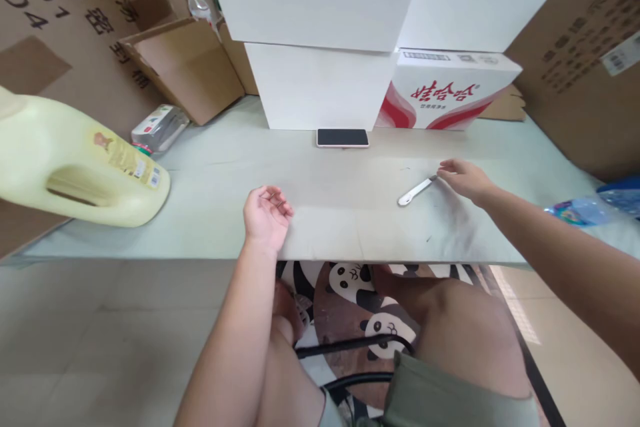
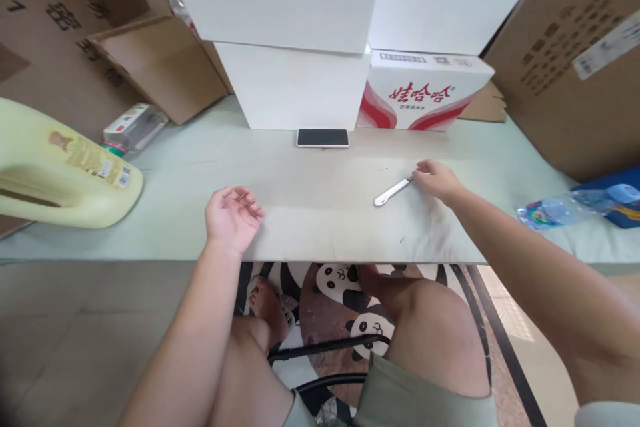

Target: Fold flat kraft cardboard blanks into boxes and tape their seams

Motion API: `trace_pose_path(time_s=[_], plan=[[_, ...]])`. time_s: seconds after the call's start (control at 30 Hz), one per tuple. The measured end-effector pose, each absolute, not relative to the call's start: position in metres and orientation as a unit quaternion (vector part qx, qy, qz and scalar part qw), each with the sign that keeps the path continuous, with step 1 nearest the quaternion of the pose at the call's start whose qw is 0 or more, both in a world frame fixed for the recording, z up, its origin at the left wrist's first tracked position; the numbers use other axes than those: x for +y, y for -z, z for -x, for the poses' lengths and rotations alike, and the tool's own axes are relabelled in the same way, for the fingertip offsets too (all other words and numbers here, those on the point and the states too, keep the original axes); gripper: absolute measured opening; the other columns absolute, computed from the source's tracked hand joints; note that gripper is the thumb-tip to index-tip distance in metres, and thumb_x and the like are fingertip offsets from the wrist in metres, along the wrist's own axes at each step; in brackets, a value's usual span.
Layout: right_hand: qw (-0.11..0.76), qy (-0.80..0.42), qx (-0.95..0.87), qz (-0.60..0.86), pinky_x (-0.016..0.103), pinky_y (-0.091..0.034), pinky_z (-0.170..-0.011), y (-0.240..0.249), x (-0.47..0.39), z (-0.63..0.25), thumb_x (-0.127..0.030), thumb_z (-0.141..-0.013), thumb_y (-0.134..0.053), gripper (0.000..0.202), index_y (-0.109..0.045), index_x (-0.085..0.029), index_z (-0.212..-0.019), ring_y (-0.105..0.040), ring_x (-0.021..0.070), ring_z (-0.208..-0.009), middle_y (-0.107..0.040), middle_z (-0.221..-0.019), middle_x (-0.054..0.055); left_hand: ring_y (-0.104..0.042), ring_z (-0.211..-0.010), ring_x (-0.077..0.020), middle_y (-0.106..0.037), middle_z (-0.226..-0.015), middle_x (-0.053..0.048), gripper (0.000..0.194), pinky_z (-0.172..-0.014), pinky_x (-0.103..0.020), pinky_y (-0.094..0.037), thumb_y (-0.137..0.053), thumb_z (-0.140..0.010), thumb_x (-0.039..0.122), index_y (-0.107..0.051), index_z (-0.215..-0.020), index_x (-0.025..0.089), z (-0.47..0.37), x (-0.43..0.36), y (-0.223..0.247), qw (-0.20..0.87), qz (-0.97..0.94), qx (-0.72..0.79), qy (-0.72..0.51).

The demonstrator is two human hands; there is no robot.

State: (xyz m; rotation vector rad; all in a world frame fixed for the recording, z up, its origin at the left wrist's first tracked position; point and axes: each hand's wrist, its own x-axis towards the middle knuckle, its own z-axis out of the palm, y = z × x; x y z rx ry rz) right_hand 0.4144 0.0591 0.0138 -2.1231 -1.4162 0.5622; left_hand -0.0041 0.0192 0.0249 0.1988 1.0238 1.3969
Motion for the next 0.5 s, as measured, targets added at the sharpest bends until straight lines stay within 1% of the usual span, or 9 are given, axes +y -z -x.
trace_pose_path(time_s=[0.07, 0.1, 0.2, 0.3, 0.5], plan=[[0.228, -0.196, -0.562, 0.77, 0.052, -0.05, -0.1, -0.01, 0.068, -0.389, -0.027, -0.078, -0.065, 0.022, -0.067, -0.018, -0.099, -0.068, 0.0318, -0.106, -0.072, -0.109, 0.015, -0.045, -0.047, -0.0097, -0.049, -0.057, 0.001, 0.016, -0.048, -0.023, -0.038, -0.055, -0.074, 0.033, -0.057, -0.067, 0.018, 0.005, 0.019, -0.023, 0.649, -0.088, 0.441, -0.613], [0.212, -0.194, -0.581, 0.761, 0.052, -0.048, -0.102, -0.009, 0.073, -0.374, -0.027, -0.078, -0.063, 0.023, -0.068, -0.018, -0.1, -0.068, 0.0319, -0.108, -0.072, -0.11, 0.015, -0.045, -0.047, -0.0095, -0.049, -0.057, 0.002, 0.016, -0.048, -0.023, -0.037, -0.056, -0.074, 0.033, -0.057, -0.067, 0.018, 0.006, 0.019, -0.023, 0.651, -0.089, 0.436, -0.615], [0.177, -0.187, -0.651, 0.715, 0.052, -0.049, -0.101, -0.01, 0.091, -0.323, -0.03, -0.08, -0.061, 0.028, -0.068, -0.02, -0.105, -0.069, 0.0311, -0.102, -0.073, -0.111, 0.014, -0.044, -0.047, -0.009, -0.05, -0.058, 0.002, 0.017, -0.049, -0.023, -0.037, -0.057, -0.074, 0.034, -0.057, -0.067, 0.018, 0.008, 0.02, -0.021, 0.659, -0.078, 0.418, -0.621], [0.156, -0.183, -0.724, 0.647, 0.052, -0.051, -0.098, -0.012, 0.109, -0.264, -0.032, -0.081, -0.061, 0.033, -0.068, -0.022, -0.112, -0.07, 0.0307, -0.1, -0.073, -0.117, 0.013, -0.044, -0.047, -0.0083, -0.05, -0.058, 0.002, 0.018, -0.05, -0.022, -0.036, -0.057, -0.075, 0.034, -0.057, -0.067, 0.018, 0.012, 0.021, -0.021, 0.667, -0.059, 0.394, -0.63], [0.133, -0.173, -0.832, 0.51, 0.049, -0.049, -0.103, -0.023, 0.146, -0.137, -0.027, -0.082, -0.061, 0.035, -0.066, -0.022, -0.117, -0.064, 0.0324, -0.118, -0.071, -0.124, 0.012, -0.043, -0.046, -0.0071, -0.049, -0.057, 0.002, 0.018, -0.049, -0.021, -0.034, -0.057, -0.075, 0.033, -0.057, -0.067, 0.017, 0.029, 0.02, -0.025, 0.681, 0.003, 0.349, -0.644]])
